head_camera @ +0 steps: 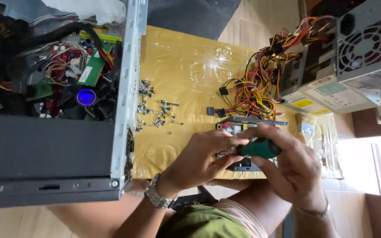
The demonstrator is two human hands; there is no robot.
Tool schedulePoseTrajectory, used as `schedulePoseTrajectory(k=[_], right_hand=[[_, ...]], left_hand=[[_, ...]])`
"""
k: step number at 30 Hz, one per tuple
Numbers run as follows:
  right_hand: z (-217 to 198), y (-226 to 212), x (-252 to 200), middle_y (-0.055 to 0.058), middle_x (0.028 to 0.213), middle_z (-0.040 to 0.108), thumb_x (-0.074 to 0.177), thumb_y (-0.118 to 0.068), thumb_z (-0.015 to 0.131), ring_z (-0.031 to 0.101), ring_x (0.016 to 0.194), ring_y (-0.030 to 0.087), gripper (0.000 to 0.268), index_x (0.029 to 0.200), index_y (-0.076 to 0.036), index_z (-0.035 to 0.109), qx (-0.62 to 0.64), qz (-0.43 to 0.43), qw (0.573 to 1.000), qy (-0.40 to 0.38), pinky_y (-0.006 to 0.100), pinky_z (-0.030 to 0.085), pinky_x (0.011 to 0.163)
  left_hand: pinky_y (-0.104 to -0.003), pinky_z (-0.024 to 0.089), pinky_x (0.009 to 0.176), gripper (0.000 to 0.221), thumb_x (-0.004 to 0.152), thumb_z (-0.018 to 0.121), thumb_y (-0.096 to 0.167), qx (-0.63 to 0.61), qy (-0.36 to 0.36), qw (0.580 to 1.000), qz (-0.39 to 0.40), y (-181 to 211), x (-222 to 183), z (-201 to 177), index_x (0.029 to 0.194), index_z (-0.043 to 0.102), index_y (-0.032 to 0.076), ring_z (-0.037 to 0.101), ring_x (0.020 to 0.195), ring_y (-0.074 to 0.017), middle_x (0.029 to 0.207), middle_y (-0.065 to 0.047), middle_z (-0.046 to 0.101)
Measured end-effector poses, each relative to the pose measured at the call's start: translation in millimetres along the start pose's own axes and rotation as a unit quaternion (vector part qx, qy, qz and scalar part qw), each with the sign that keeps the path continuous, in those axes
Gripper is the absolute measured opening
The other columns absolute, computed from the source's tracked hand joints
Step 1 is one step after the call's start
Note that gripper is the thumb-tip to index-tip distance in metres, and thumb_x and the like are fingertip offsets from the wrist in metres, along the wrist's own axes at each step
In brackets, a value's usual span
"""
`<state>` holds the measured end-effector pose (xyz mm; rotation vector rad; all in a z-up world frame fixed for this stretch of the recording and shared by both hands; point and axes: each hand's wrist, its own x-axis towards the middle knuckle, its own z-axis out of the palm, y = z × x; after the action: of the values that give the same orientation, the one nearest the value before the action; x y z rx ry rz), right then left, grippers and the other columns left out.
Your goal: Disassembling a computer power supply unit by removing screws and cleaning the internal components with a brush.
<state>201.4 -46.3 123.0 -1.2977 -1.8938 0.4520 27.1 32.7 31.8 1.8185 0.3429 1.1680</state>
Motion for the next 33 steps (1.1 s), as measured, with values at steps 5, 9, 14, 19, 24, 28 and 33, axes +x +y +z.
schedulePoseTrajectory(k=[5,9,14,19,24,28,33], right_hand=[[-2.3,-0.8,13.2,0.024,0.105,0.071,0.083,-0.019,0.081,0.069,0.097,0.042,0.051,0.117,0.011,0.059,-0.115,-0.132,0.983,0.048,0.051,0.059,0.089],[-8.1,9.0,8.6,0.025,0.118,0.068,0.095,-0.014,0.071,0.069,0.107,0.041,0.045,0.133,0.005,0.054,-0.108,-0.148,0.983,0.016,0.047,0.057,0.097],[-12.3,-1.1,12.6,0.026,0.132,0.067,0.102,-0.014,0.062,0.066,0.13,0.047,0.049,0.146,0.003,0.045,-0.107,-0.148,0.983,-0.011,0.053,0.057,0.11],[-16.8,-20.9,16.9,0.02,0.126,0.068,0.092,-0.02,0.074,0.064,0.12,0.044,0.042,0.125,0.004,0.062,-0.196,-0.131,0.972,0.016,0.055,0.053,0.109],[-12.3,-19.0,15.1,0.018,0.1,0.071,0.087,-0.018,0.083,0.069,0.087,0.029,0.04,0.113,0.007,0.066,-0.227,-0.164,0.959,0.042,0.053,0.054,0.097],[-17.5,-10.1,5.8,0.023,0.129,0.07,0.097,-0.008,0.067,0.073,0.115,0.038,0.049,0.141,0.005,0.05,-0.145,-0.126,0.981,-0.023,0.043,0.061,0.099],[-10.4,-19.1,14.3,0.021,0.108,0.069,0.091,-0.014,0.081,0.064,0.096,0.035,0.043,0.12,0.01,0.06,-0.234,-0.165,0.957,0.051,0.052,0.054,0.097]], left_hand=[[-0.032,0.058,0.08,0.029,0.097,0.067,0.036,-0.017,0.002,1.0,-0.019,6.1,2.9,0.4,0.111,0.067,0.011,0.074,0.087,-0.0192,0.097,-0.004,0.075],[-0.032,0.057,0.083,0.034,0.094,0.073,0.031,-0.027,-0.028,0.999,-0.036,9.7,5.5,1.9,0.122,0.067,0.013,0.073,0.089,-0.0178,0.103,-0.005,0.075],[-0.032,0.058,0.078,0.029,0.097,0.07,0.028,-0.034,-0.015,0.998,-0.049,9.3,9.0,4.3,0.119,0.069,0.008,0.074,0.084,-0.019,0.102,-0.007,0.077],[-0.035,0.061,0.096,0.03,0.1,0.066,0.026,-0.045,-0.025,0.999,-0.014,12.3,10.2,2.1,0.123,0.069,0.006,0.078,0.103,-0.0234,0.117,-0.011,0.077],[-0.036,0.057,0.091,0.033,0.102,0.063,0.024,-0.042,-0.048,0.998,0.002,3.7,5.3,8.6,0.13,0.064,0.006,0.074,0.097,-0.024,0.119,-0.012,0.075],[-0.036,0.051,0.071,0.032,0.104,0.063,0.028,-0.059,-0.056,0.997,0.018,-6.2,3.5,6.9,0.13,0.065,0.009,0.06,0.074,-0.0196,0.096,-0.009,0.071],[-0.035,0.06,0.085,0.042,0.097,0.064,0.037,-0.047,-0.021,0.999,0.014,-2.9,6.8,9.0,0.121,0.069,0.003,0.07,0.095,-0.0235,0.109,-0.012,0.074]])
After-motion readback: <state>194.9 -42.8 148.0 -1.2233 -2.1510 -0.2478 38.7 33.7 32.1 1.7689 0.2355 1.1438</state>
